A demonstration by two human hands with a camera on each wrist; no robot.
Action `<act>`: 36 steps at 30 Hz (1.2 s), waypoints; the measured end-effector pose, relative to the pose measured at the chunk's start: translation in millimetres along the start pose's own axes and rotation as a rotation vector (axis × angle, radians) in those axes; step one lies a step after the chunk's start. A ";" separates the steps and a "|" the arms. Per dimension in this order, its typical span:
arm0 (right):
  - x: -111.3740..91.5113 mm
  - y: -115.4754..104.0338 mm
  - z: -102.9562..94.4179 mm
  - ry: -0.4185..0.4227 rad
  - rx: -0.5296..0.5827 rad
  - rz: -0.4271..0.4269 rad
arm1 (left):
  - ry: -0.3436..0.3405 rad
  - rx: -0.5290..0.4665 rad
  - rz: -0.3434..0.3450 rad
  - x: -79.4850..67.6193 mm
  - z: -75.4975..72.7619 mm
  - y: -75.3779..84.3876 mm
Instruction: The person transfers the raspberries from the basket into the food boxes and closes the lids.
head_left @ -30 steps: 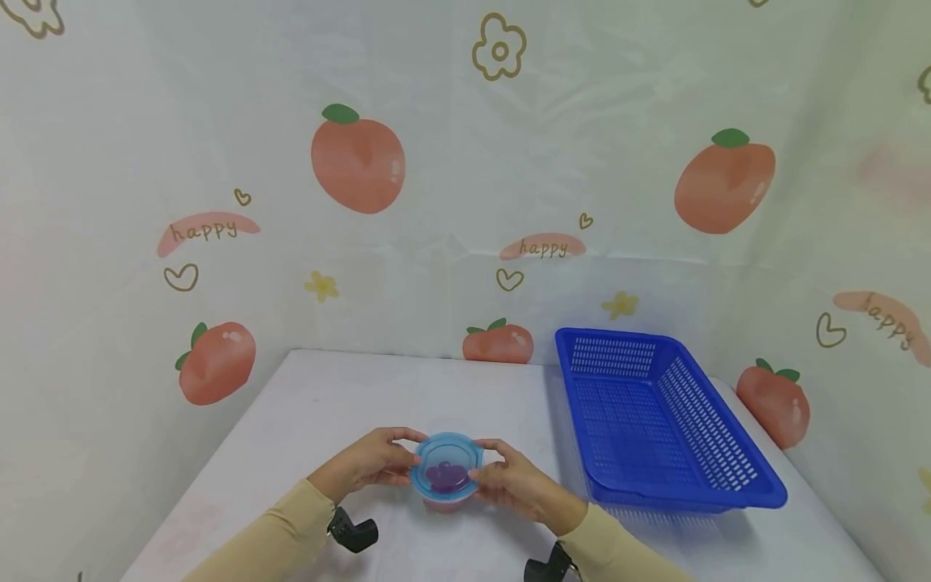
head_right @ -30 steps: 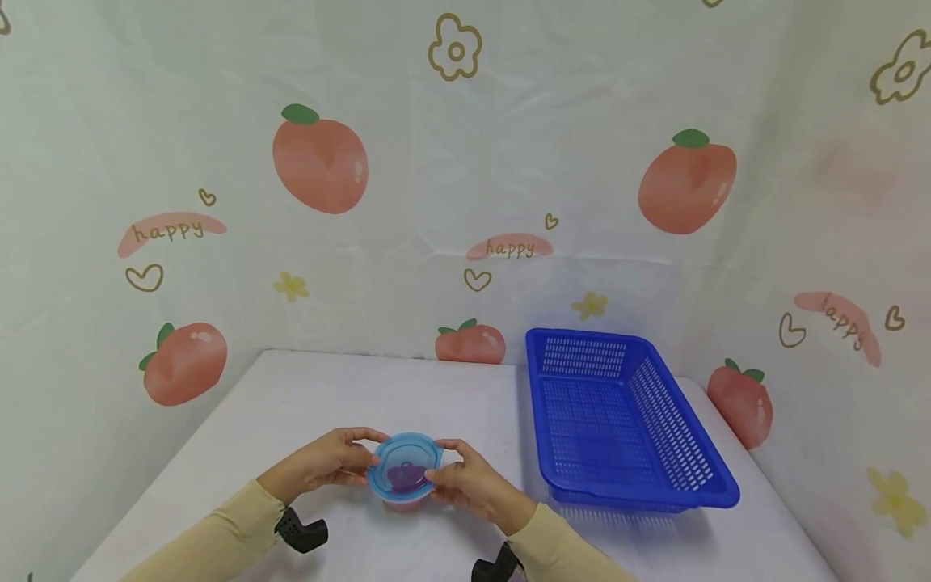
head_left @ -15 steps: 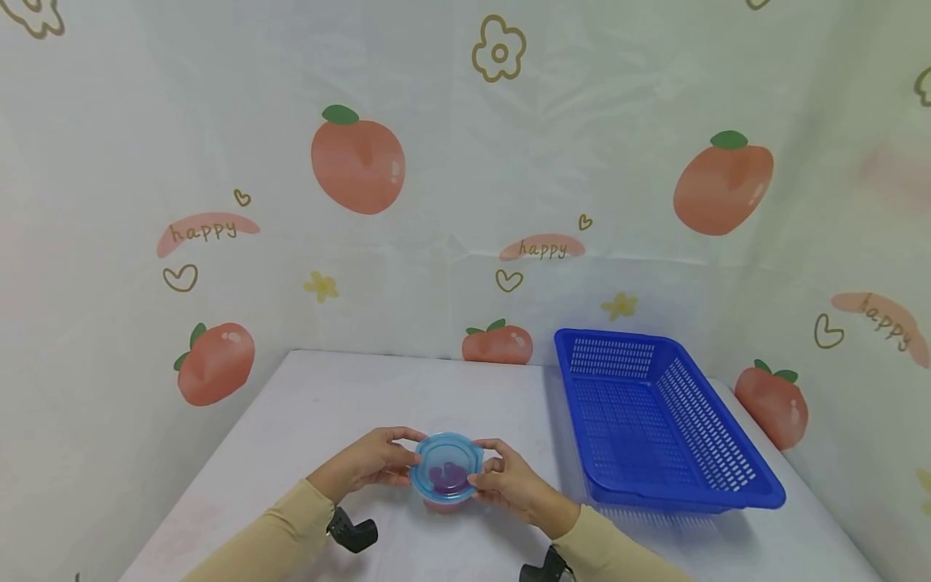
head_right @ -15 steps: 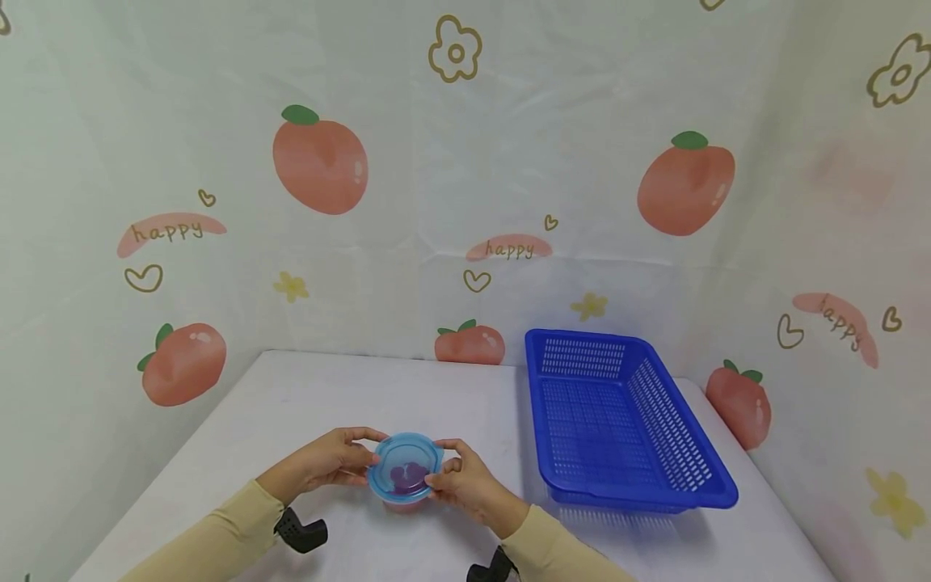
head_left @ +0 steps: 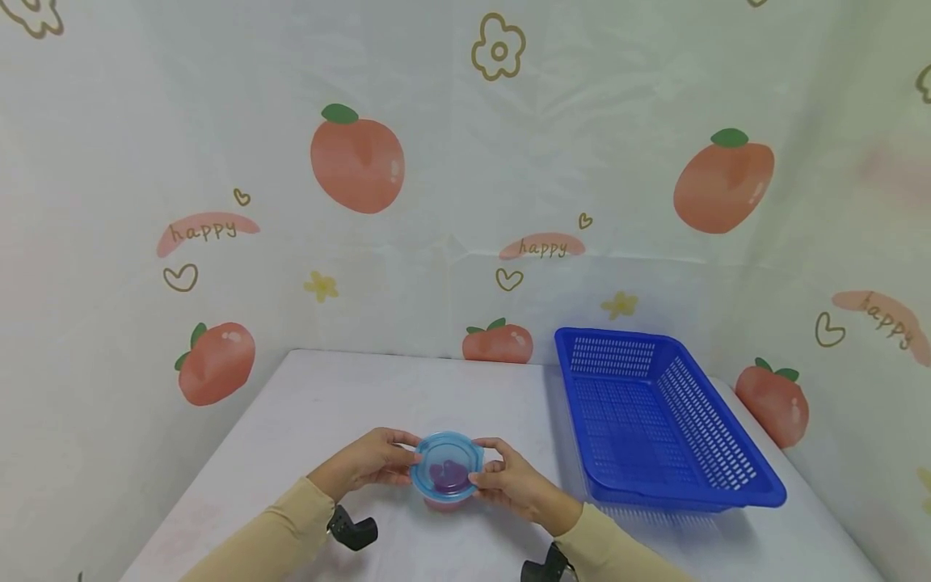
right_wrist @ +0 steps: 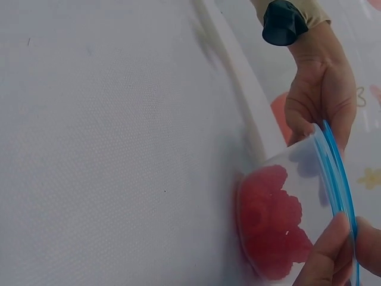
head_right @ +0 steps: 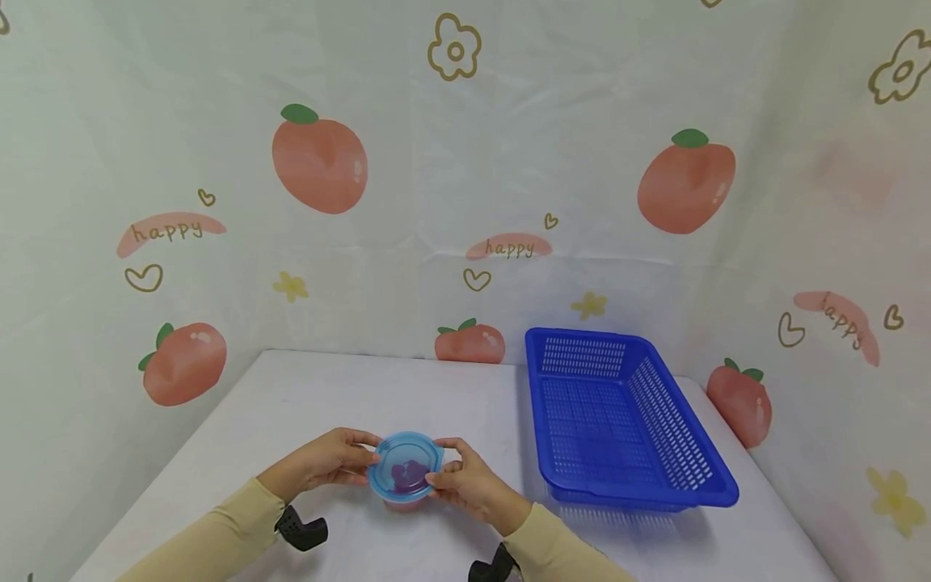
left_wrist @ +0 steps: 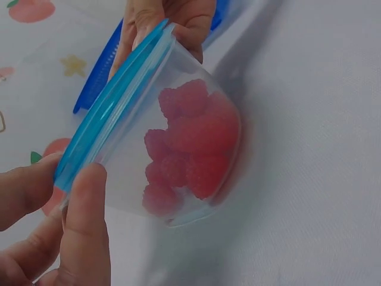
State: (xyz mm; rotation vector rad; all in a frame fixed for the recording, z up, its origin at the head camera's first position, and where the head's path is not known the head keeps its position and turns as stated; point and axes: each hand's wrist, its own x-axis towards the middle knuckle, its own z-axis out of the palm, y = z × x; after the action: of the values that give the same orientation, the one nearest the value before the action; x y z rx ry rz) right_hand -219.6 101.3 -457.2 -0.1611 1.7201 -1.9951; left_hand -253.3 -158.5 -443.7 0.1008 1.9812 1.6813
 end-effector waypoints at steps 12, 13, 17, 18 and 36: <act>0.8 -1.5 -0.2 -0.003 -0.020 0.003 | 0.056 0.032 0.043 5.2 3.2 -2.7; 0.8 -1.7 0.0 -0.004 -0.020 0.004 | 0.062 0.030 0.045 5.5 3.7 -3.0; 0.8 -2.1 0.4 -0.002 -0.017 0.006 | 0.073 0.024 0.033 5.7 4.5 -4.4; 0.9 -2.0 0.4 -0.001 -0.015 0.007 | 0.070 0.021 0.029 5.7 4.4 -4.6; 19.8 0.4 -2.6 0.092 -0.020 -0.046 | 0.030 -0.002 -0.028 3.6 0.4 -1.9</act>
State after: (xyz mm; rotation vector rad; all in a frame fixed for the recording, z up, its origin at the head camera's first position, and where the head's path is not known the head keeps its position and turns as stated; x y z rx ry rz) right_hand -237.8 94.9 -462.6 -0.1187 1.8091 -2.0476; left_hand -255.7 -157.1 -446.8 0.0471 1.9940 1.6768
